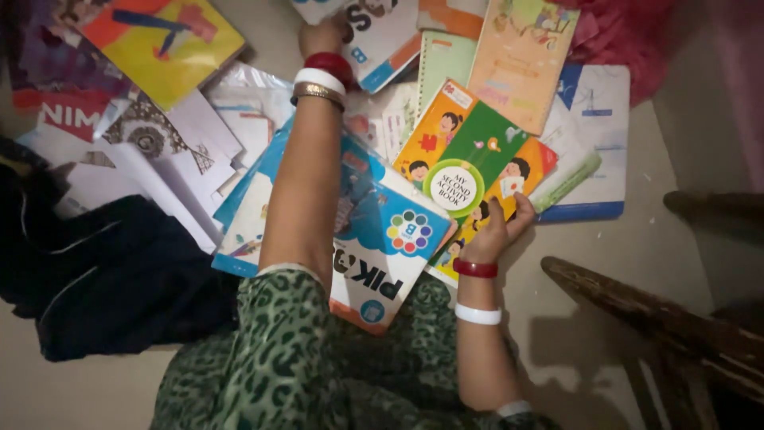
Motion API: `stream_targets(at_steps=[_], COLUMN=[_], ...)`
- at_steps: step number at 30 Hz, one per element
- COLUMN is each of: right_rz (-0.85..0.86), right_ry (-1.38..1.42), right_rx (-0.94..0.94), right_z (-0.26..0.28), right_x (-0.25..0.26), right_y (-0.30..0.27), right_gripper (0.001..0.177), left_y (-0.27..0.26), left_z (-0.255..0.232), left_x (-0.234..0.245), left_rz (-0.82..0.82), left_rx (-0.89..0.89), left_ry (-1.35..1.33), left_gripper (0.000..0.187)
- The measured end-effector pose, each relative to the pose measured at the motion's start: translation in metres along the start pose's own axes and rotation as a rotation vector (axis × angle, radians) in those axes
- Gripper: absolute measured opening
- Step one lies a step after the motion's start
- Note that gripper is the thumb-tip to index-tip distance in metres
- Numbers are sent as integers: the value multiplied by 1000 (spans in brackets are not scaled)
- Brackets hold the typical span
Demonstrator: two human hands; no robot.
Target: Sorting and organizing a pile of books and notebooks on the floor.
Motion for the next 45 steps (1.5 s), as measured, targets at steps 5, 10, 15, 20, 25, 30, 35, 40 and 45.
stream_targets(at_steps=[5,10,15,20,25,30,35,40,45], right_rz=[-51,-39,-41,19,306,504,266,222,431], right_ry=[-41,-218,-332,282,209,265,309,400,341], right_rx=[42,258,398,-176,-318,-456,-836,-897,-716], right_z=[-2,12,5,-8,-46,42,-15,-75,-6], right_x=[1,-7,13,83,155,117,123,111,88], right_y=[0,0,-4,-10,-92,-194,-185,-157,-168], right_gripper=[40,41,40,28,34,46,38,39,49], left_y=[-64,-212,-463,-656,-627,-530,-479,-474,-465], left_z=[-84,-159,-178,-85,-126,-136,-101,-120,-103], left_x=[7,78,129,191,233,278,302,281,287], left_rz=[-311,16,79,1186,1016,463,328,365,297], left_rx=[-106,-446,-209,230,-124,-428,-583,-473,-467], left_ry=[456,-223,-427,472,771,1110,1401,1509,1528], left_gripper=[40,21,37,21,25,45,84,102,105])
Point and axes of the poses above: each hand's wrist, its own y-axis towards the middle knuckle, its own x-axis out of the back of the hand, z = x × y, the point moved 4 cm from there along y, towards the middle knuckle, and after that the axes turned 3 degrees about x, right-handed, at the moved point
